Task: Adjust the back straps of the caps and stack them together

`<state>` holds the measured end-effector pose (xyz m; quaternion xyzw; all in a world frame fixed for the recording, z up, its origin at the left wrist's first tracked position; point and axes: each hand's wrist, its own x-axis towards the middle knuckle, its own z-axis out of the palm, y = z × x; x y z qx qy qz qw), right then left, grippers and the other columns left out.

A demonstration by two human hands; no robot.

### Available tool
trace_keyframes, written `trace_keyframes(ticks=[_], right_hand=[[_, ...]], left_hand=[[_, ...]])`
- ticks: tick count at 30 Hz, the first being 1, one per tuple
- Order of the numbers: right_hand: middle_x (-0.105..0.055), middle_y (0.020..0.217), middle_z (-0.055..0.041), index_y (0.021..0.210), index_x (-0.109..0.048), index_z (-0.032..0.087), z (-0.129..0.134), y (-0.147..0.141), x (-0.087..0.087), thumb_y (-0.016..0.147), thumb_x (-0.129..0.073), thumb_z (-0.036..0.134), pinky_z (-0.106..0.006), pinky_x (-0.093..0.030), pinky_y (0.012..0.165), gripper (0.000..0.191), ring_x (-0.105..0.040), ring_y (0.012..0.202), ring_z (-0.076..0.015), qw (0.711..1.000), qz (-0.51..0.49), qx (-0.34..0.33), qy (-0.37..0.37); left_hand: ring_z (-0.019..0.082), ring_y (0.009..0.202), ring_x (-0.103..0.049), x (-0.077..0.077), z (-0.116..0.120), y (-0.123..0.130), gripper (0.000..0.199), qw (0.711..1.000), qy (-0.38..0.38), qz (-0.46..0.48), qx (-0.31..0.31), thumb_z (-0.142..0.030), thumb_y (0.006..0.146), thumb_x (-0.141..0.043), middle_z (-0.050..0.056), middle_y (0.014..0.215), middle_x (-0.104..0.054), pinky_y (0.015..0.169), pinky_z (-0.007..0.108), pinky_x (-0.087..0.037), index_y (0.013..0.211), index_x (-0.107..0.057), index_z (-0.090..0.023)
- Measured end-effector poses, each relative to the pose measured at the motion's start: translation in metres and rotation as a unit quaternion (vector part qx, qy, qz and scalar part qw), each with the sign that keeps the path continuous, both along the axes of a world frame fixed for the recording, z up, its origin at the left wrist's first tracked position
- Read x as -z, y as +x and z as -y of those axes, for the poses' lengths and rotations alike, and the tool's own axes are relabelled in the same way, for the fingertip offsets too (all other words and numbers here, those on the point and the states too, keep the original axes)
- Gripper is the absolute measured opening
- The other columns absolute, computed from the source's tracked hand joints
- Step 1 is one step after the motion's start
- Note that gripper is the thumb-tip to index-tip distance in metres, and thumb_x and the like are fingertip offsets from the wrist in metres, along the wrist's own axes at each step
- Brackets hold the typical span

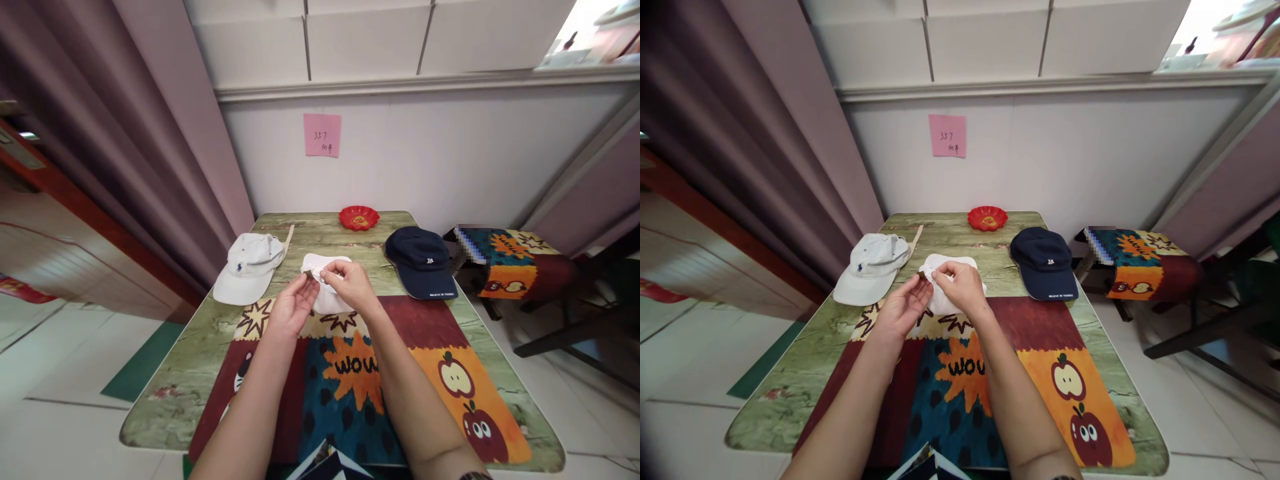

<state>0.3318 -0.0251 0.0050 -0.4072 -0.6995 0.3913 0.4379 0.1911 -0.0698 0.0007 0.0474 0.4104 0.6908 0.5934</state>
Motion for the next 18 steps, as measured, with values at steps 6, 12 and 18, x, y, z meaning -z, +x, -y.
trace_keyframes(ticks=[6, 12, 18], right_hand=[[-0.074, 0.080, -0.0003, 0.079, -0.073, 0.022, 0.0018, -0.0004, 0.0004, 0.084, -0.062, 0.036, -0.025, -0.041, 0.068, 0.018, -0.062, 0.073, -0.0161, 0.996, 0.078, 0.030, 0.040], [-0.075, 0.081, 0.0006, 0.079, -0.074, 0.023, 0.0038, 0.0004, -0.0042, 0.084, -0.062, 0.034, -0.025, -0.040, 0.068, 0.017, -0.064, 0.074, -0.0162, 0.995, 0.080, 0.018, 0.050], [-0.075, 0.081, 0.0004, 0.079, -0.074, 0.022, 0.0044, 0.0011, -0.0059, 0.085, -0.062, 0.034, -0.025, -0.040, 0.068, 0.018, -0.065, 0.074, -0.0165, 0.996, 0.074, 0.016, 0.050]], left_hand=[[0.012, 0.071, -0.070, 0.0006, -0.0021, -0.0039, 0.015, 0.999, -0.023, 0.032, 0.001, -0.002, 0.086, -0.058, 0.006, 0.074, -0.071, 0.081, 0.027, -0.060, 0.079, -0.065, -0.013], [0.012, 0.070, -0.070, 0.0002, 0.0004, -0.0007, 0.014, 1.000, 0.010, -0.021, -0.004, -0.001, 0.083, -0.061, 0.004, 0.076, -0.072, 0.079, 0.028, -0.060, 0.078, -0.064, -0.014], [0.012, 0.069, -0.070, -0.0012, 0.0009, -0.0004, 0.013, 0.999, 0.021, -0.047, -0.001, -0.002, 0.081, -0.064, 0.003, 0.076, -0.071, 0.080, 0.029, -0.060, 0.077, -0.063, -0.015]])
